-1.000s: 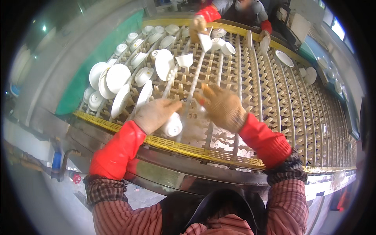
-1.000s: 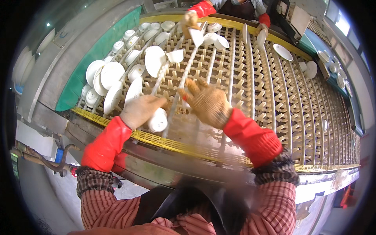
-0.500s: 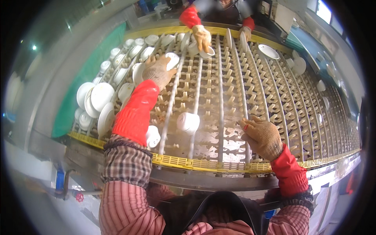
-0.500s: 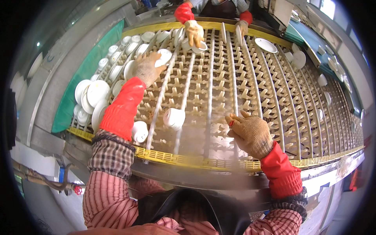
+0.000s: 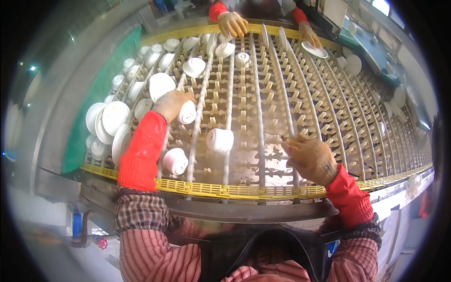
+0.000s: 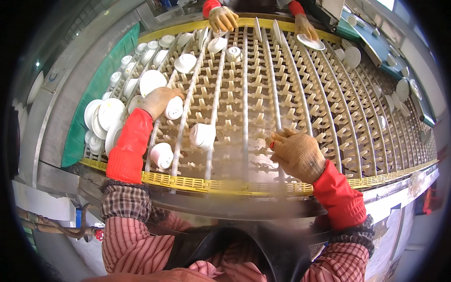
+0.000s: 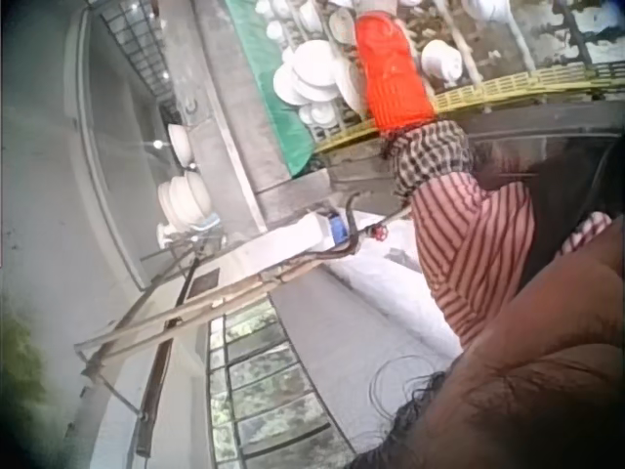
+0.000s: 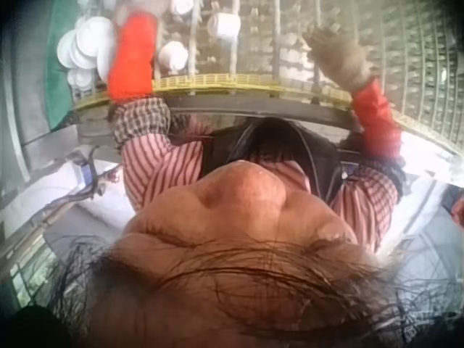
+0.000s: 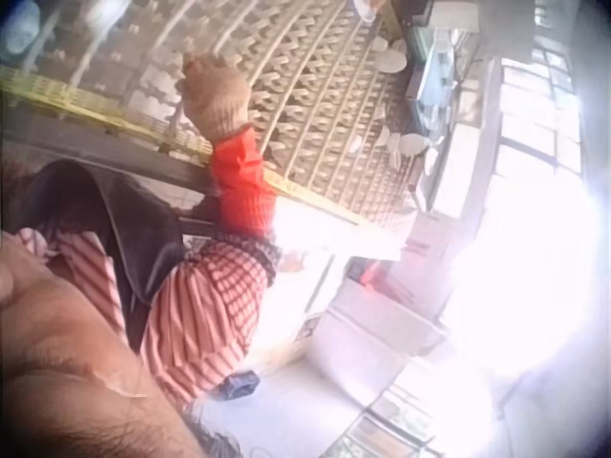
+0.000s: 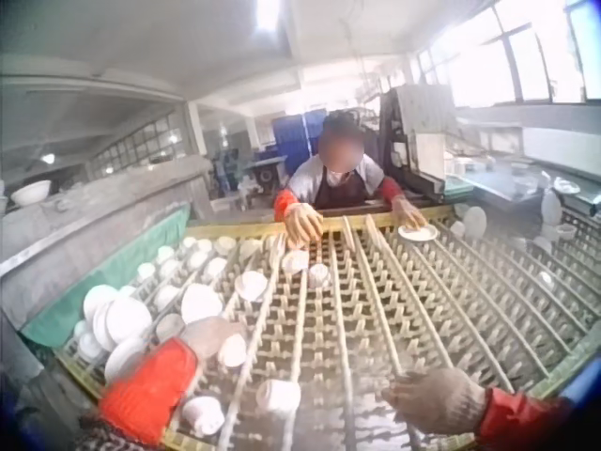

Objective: The person sorts white ceramic bowls and plates on a rotating conveyor belt, picking up items and placing them into designated slots. The person wears red gloves and a pink jacket while working alongside another person.

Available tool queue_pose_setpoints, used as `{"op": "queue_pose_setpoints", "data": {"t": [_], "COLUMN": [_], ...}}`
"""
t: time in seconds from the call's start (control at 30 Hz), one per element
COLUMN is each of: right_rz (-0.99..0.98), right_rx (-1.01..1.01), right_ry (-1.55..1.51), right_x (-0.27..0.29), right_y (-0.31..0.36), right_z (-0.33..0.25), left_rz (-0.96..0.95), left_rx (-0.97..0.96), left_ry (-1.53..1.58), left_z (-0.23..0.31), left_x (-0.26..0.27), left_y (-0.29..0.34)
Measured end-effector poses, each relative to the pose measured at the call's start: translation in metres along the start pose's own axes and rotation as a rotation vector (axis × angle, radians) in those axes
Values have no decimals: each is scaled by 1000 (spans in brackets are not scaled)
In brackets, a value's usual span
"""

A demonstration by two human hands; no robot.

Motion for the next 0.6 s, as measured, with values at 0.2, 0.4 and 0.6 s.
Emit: {"op": "queue_pose_setpoints", "data": {"t": [0.2, 0.4, 0.6], "right_rz": [10, -52, 178], "right_rx": [-85, -129, -36], "right_ry": [12, 60, -27], "right_x": [11, 32, 48], "right_y": [29, 39, 47], "right_z": [13, 16, 3], "left_rz": [79, 68, 50], "left_rx": [166, -109, 199], "left_ry": [-131, -195, -233], "left_z": [127, 185, 187], "left_x": [16, -43, -51], "left_y": [33, 99, 84]}}
Point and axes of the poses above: each hand's wrist, its own y-axis away from the middle knuckle, its own x-axis out of the back of the hand, z = x × y, the point moved 6 cm from there along -y, towards the middle knuckle, and after that the axes turned 2 degrees about x, right-handed, at the moved point
